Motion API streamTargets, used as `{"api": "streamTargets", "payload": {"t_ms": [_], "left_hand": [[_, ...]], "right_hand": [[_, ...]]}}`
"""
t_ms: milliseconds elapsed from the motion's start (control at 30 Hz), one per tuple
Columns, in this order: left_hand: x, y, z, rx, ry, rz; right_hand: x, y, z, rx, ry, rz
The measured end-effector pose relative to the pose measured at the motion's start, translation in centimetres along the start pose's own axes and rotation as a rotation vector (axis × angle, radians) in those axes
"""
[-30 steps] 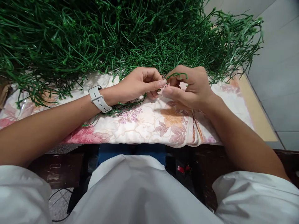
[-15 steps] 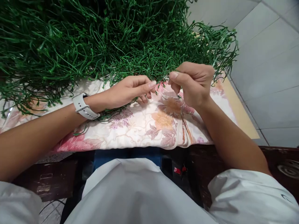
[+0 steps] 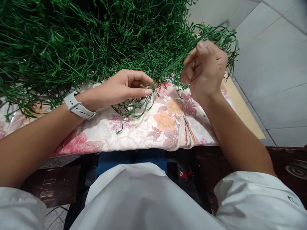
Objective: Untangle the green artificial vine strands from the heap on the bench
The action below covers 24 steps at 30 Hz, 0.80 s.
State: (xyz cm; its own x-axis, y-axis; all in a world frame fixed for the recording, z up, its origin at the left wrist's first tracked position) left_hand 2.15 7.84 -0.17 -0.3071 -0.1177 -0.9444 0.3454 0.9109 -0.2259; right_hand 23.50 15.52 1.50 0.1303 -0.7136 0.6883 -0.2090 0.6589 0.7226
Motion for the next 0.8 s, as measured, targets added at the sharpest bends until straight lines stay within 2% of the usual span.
{"api": "streamTargets", "payload": {"t_ms": [133, 400, 567, 800], "left_hand": [[0.0, 0.0, -0.2, -0.065, -0.045, 0.011], [0.3, 0.3, 0.4, -0.032, -0.086, 0.062], [0.6, 0.5, 0.8, -0.034, -0.108, 0.074], [0.3, 0.3, 0.5, -0.176, 0.037, 0.150]], "right_hand": [[0.2, -1.2, 2.5, 0.102, 0.055, 0.156], [1.0, -3.3, 5.1, 0.387, 0.064, 0.202], [1.0, -3.6, 5.2, 0.380, 0.052, 0.183], [1.3, -4.1, 5.7, 0.474, 0.034, 0.147]]}}
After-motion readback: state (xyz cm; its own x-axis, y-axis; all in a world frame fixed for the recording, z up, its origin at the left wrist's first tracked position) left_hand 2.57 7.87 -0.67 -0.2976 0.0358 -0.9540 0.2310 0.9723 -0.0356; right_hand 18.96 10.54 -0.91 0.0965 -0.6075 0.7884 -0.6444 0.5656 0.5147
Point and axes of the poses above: each hand's wrist, its own y-axis towards the middle knuckle, its own z-axis out of the palm, x = y × z, the point moved 6 cm from there along y, towards the middle knuckle, and after that the axes turned 15 degrees about -z, right-handed, at the moved point
